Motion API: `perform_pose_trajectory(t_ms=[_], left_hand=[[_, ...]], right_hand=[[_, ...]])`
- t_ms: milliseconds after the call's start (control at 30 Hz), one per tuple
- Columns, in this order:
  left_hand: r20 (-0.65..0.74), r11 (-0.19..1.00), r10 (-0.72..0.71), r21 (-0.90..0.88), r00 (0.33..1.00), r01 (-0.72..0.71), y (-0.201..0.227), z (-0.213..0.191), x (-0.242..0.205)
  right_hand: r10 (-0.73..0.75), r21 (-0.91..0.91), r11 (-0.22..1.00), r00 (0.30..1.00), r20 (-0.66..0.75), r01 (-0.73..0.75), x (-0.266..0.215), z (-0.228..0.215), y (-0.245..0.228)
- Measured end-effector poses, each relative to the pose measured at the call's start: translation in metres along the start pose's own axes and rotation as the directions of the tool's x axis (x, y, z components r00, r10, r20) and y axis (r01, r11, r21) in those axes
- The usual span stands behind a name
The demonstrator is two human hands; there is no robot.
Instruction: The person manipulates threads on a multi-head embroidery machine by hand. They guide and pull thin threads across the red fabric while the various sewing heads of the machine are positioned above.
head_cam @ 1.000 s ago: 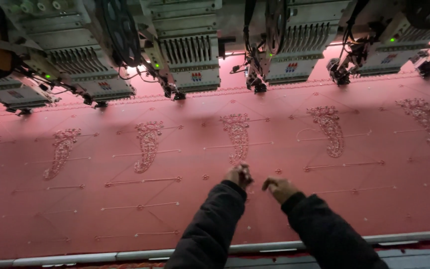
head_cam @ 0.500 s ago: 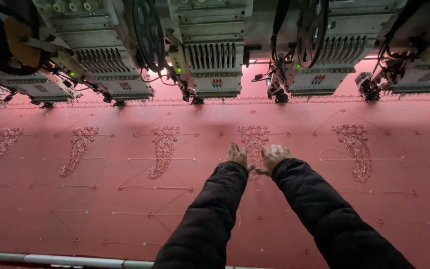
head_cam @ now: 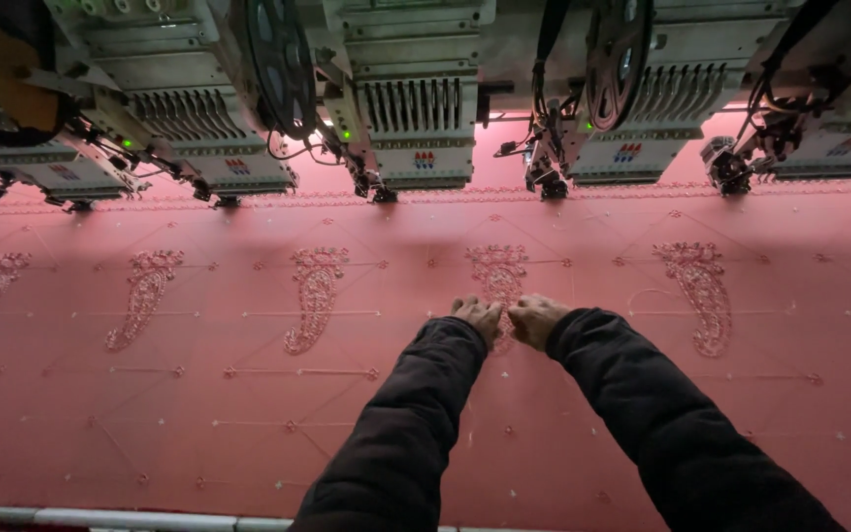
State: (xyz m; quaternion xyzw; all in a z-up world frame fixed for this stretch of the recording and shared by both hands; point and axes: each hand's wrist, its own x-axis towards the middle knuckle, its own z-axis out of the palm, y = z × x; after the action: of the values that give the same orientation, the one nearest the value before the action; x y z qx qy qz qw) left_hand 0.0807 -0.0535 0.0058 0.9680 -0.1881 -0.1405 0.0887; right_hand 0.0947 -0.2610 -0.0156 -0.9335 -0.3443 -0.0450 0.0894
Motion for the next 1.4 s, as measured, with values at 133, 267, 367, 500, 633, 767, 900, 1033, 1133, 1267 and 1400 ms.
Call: perform_pose_trajectory(t_ms=[133, 267, 367, 500, 633, 767, 900, 1033, 1133, 1267, 1400], left_hand=[[-0.023, 0.992, 0.115, 0.047, 0.993, -0.114, -0.015, 0.005, -0.008], [0.158, 0.999, 0.035, -0.014, 0.987, -0.034, 0.002, -0.06, -0.052], [0.073, 1.0, 0.007, -0.002, 0.997, -0.007, 0.011, -0.056, -0.061], [-0.031, 0.987, 0.035, -0.155, 0.999, -0.04, 0.044, -0.066, -0.091], [0.0, 0.997, -0.011, -0.074, 1.0, 0.011, 0.051, -0.02, -0.106], [0.127, 0.968, -0.108, -0.211, 0.986, 0.133, 0.027, 0.002, -0.135], [-0.063, 0.855, -0.288, -0.467, 0.956, 0.227, -0.055, 0.043, -0.126], [-0.012, 0.482, -0.642, -0.784, 0.766, 0.392, -0.114, 0.037, -0.134], [0.116, 0.148, -0.685, -0.944, 0.719, 0.293, -0.142, 0.062, -0.13], [0.114, 0.058, -0.62, -0.98, 0.776, 0.19, -0.136, 0.095, -0.108], [0.153, -0.054, -0.608, -0.987, 0.779, 0.152, -0.122, 0.096, -0.095]], right_hand=[[0.178, -0.002, 0.982, 0.926, 0.333, -0.188, -0.002, -0.052, -0.025], [0.061, -0.013, 0.998, 0.974, 0.218, -0.06, -0.021, -0.075, -0.041], [-0.122, 0.09, 0.989, 0.987, 0.102, 0.113, -0.028, -0.048, -0.023], [-0.056, 0.068, 0.996, 0.994, 0.096, 0.05, -0.05, -0.018, -0.013], [0.185, 0.466, 0.826, 0.933, 0.309, -0.317, -0.078, -0.031, -0.07], [0.309, 0.37, 0.81, 0.868, 0.388, -0.454, -0.081, -0.051, -0.142], [0.37, 0.448, 0.724, 0.843, 0.39, -0.525, -0.029, -0.018, -0.14], [0.341, 0.708, -0.309, 0.621, 0.706, -0.635, 0.016, 0.018, -0.126], [0.33, 0.608, -0.579, 0.525, 0.784, -0.544, 0.051, 0.016, -0.159], [0.295, 0.548, -0.661, 0.495, 0.817, -0.512, 0.09, 0.028, -0.181], [0.251, 0.572, -0.59, 0.544, 0.8, -0.57, 0.097, 0.002, -0.189]])
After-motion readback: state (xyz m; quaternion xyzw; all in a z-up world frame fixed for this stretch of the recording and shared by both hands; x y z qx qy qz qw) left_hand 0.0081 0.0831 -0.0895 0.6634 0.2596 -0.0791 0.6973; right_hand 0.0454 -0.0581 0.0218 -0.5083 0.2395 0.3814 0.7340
